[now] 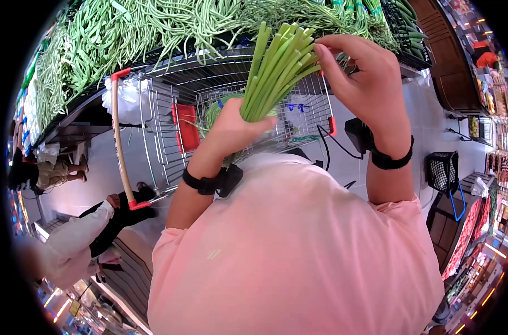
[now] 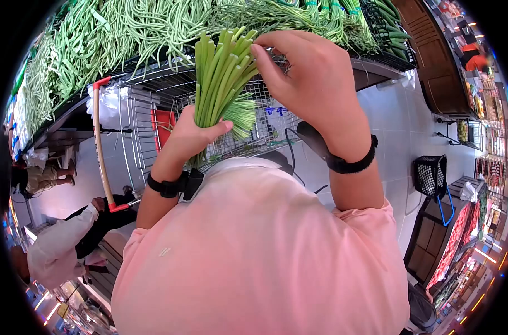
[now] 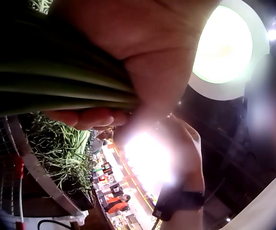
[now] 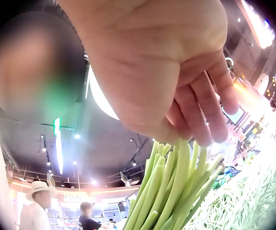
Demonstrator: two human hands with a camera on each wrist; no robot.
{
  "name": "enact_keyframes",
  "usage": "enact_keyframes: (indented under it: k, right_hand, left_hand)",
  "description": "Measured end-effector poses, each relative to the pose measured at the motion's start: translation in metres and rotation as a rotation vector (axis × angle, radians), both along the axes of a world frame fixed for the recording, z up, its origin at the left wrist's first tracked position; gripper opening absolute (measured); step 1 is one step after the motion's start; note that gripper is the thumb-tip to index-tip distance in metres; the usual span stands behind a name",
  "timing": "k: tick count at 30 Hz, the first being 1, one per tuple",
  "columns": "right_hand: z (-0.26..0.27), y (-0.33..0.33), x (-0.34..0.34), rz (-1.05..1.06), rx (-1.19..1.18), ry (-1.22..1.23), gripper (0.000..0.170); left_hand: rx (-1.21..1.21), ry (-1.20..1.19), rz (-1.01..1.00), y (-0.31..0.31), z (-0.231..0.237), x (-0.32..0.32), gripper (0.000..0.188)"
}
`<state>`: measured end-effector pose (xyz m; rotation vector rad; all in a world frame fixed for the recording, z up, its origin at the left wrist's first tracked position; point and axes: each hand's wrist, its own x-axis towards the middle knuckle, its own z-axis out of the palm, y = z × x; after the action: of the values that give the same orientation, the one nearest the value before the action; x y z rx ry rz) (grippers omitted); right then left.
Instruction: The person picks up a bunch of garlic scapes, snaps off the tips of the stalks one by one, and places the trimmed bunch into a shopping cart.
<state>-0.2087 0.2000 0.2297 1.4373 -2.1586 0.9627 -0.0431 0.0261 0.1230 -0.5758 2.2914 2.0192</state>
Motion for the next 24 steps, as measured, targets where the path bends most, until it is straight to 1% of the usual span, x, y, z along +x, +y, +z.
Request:
enact_keyframes:
  k: [1, 4, 7, 10, 13, 16, 19, 21, 22, 24]
  right_hand:
    - [0.0, 0.005, -0.003, 0.003, 0.001, -0.007, 0.01]
    - [0.007, 0.018, -0.019, 0.011, 0.036, 0.035, 0.01]
    - [0.01, 0.035, -0.037, 0.066, 0.066, 0.125, 0.011]
    - [0.007, 0.052, -0.055, 0.089, 0.067, 0.139, 0.011]
    - [0.005, 0.073, -0.073, 0.099, 0.08, 0.076, 0.011]
    - [-0.008, 0.088, -0.098, 0.079, -0.022, -0.026, 0.009]
    - [-0.022, 0.106, -0.118, 0.055, 0.071, -0.154, 0.013]
    - [-0.023, 0.112, -0.123, 0.099, 0.028, -0.231, 0.014]
    - [-0.023, 0.115, -0.127, 0.117, 0.008, -0.266, 0.015]
    - [-0.014, 0.116, -0.133, 0.157, -0.091, -0.235, 0.016]
  left_hand:
    - [-0.008, -0.002, 0.004, 0.004, 0.001, -0.003, 0.027]
    - [-0.034, -0.075, -0.011, 0.016, 0.006, -0.016, 0.036]
    - [0.02, -0.085, 0.027, 0.034, 0.009, -0.028, 0.036]
    - [0.016, -0.112, 0.033, 0.05, 0.011, -0.041, 0.036]
    - [0.043, -0.121, 0.051, 0.069, 0.013, -0.053, 0.036]
    - [0.089, -0.011, 0.057, 0.086, 0.013, -0.066, 0.034]
    - [0.129, -0.027, 0.063, 0.095, 0.008, -0.08, 0.029]
    - [0.156, -0.006, 0.128, 0.106, 0.004, -0.091, 0.02]
    - [0.17, 0.008, 0.155, 0.111, 0.004, -0.099, 0.02]
    - [0.119, 0.016, 0.164, 0.122, 0.004, -0.109, 0.021]
